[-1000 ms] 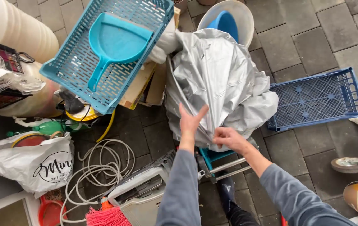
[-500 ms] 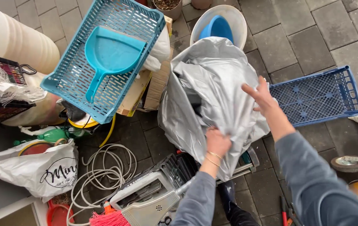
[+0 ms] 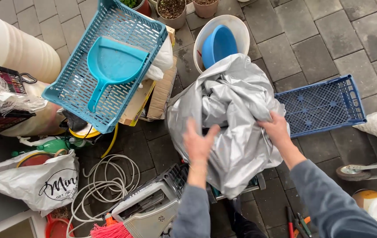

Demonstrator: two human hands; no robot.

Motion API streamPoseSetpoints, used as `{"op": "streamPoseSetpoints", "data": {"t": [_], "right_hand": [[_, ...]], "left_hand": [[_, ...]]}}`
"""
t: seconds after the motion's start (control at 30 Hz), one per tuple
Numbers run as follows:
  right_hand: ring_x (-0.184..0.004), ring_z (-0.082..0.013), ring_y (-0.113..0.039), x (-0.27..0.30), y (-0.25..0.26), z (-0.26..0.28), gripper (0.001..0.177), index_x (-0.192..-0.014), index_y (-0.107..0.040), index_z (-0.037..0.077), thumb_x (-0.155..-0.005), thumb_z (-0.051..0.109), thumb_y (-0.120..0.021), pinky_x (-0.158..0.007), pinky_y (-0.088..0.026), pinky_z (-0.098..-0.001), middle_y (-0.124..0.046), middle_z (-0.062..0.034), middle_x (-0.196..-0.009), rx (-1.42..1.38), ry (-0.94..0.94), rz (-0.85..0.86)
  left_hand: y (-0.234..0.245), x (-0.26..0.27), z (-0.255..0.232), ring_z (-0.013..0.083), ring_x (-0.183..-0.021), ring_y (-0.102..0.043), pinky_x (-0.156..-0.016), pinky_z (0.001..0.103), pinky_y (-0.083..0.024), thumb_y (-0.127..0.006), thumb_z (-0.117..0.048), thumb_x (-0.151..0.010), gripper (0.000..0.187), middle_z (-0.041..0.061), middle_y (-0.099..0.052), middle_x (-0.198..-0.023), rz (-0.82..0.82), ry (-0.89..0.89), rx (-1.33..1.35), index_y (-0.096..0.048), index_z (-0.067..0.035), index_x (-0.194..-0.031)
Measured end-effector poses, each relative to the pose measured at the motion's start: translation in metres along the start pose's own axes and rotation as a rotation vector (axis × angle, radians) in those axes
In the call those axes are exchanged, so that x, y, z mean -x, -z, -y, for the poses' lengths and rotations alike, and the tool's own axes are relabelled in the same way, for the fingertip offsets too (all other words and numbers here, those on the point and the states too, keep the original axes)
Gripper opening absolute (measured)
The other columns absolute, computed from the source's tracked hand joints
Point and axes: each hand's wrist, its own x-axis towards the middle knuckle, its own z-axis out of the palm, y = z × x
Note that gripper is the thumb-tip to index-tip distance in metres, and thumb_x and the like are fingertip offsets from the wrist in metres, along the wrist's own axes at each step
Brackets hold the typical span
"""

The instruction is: The person places items into a white plastic bag, coils a cable, and carries a power strip with a wrapped cable into a small storage room, setting it on a shelf among boxes and tools. Back outside, the person gathers, folds, and ties up a large silver tarp.

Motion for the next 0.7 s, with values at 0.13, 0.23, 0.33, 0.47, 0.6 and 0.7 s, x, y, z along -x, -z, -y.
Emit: {"op": "streamPoseSetpoints", "data": {"t": [0.13,0.23,0.33,0.47,0.6,0.7], "right_hand": [[-0.087,-0.0234,-0.069,0.099,0.035,0.030,0.045,-0.105,-0.078,0.009,-0.064,0.018,-0.095,-0.082,-0.054,-0.0400,-0.076,-0.0149,-0.085,-0.291,0.020,0.135],[-0.104,-0.0303,-0.071,0.128,0.048,-0.003,0.054,-0.121,-0.077,0.012,-0.070,0.011,-0.093,-0.098,-0.052,-0.0487,-0.079,-0.0176,-0.107,-0.342,-0.133,0.279],[-0.091,-0.0146,-0.067,0.167,0.055,0.001,0.048,-0.110,-0.080,0.009,-0.065,-0.002,-0.092,-0.088,-0.055,-0.0373,-0.080,-0.0082,-0.093,-0.508,-0.126,0.269],[-0.118,-0.0191,-0.066,0.173,0.086,0.005,0.055,-0.132,-0.071,0.001,-0.078,0.003,-0.080,-0.104,-0.050,-0.0322,-0.075,-0.0096,-0.125,-0.497,-0.211,0.344],[-0.108,-0.0247,-0.061,0.141,0.124,0.034,0.042,-0.126,-0.067,0.005,-0.084,0.004,-0.071,-0.098,-0.050,-0.0423,-0.069,-0.0113,-0.114,-0.410,-0.178,0.031],[-0.090,-0.0178,-0.054,0.101,0.163,0.066,0.023,-0.106,-0.063,0.008,-0.085,0.004,-0.070,-0.078,-0.043,-0.0339,-0.064,-0.0049,-0.097,-0.319,0.081,-0.206]], "left_hand": [[0.007,-0.085,0.020,0.0565,-0.147,-0.027,-0.114,0.068,-0.040,-0.095,-0.065,-0.042,0.154,0.017,0.004,-0.172,0.141,0.031,-0.298,-0.007,-0.037,-0.164],[-0.124,-0.166,0.170,0.0569,-0.145,-0.034,-0.112,0.063,-0.045,-0.098,-0.043,-0.053,0.143,0.008,0.016,-0.173,0.376,0.013,-0.455,-0.008,-0.045,-0.164],[-0.094,-0.082,0.126,0.0544,-0.124,-0.059,-0.112,0.054,-0.051,-0.070,-0.019,-0.088,0.066,0.018,-0.022,-0.168,0.253,-0.041,-0.317,-0.050,-0.015,-0.151],[-0.121,-0.057,0.187,0.0481,-0.094,-0.068,-0.077,0.054,-0.050,-0.056,-0.043,-0.087,0.041,0.022,-0.074,-0.094,-0.083,0.008,-0.195,-0.077,-0.008,-0.093],[-0.055,-0.058,0.112,0.0405,-0.060,-0.058,-0.061,0.053,-0.038,-0.061,-0.026,-0.078,0.018,0.019,-0.066,-0.069,-0.378,-0.164,-0.065,-0.062,-0.012,-0.067],[-0.003,-0.070,0.033,0.0396,-0.055,-0.047,-0.059,0.052,-0.035,-0.057,-0.021,-0.069,0.009,0.014,-0.054,-0.057,-0.460,-0.273,-0.050,-0.052,-0.015,-0.064]]}}
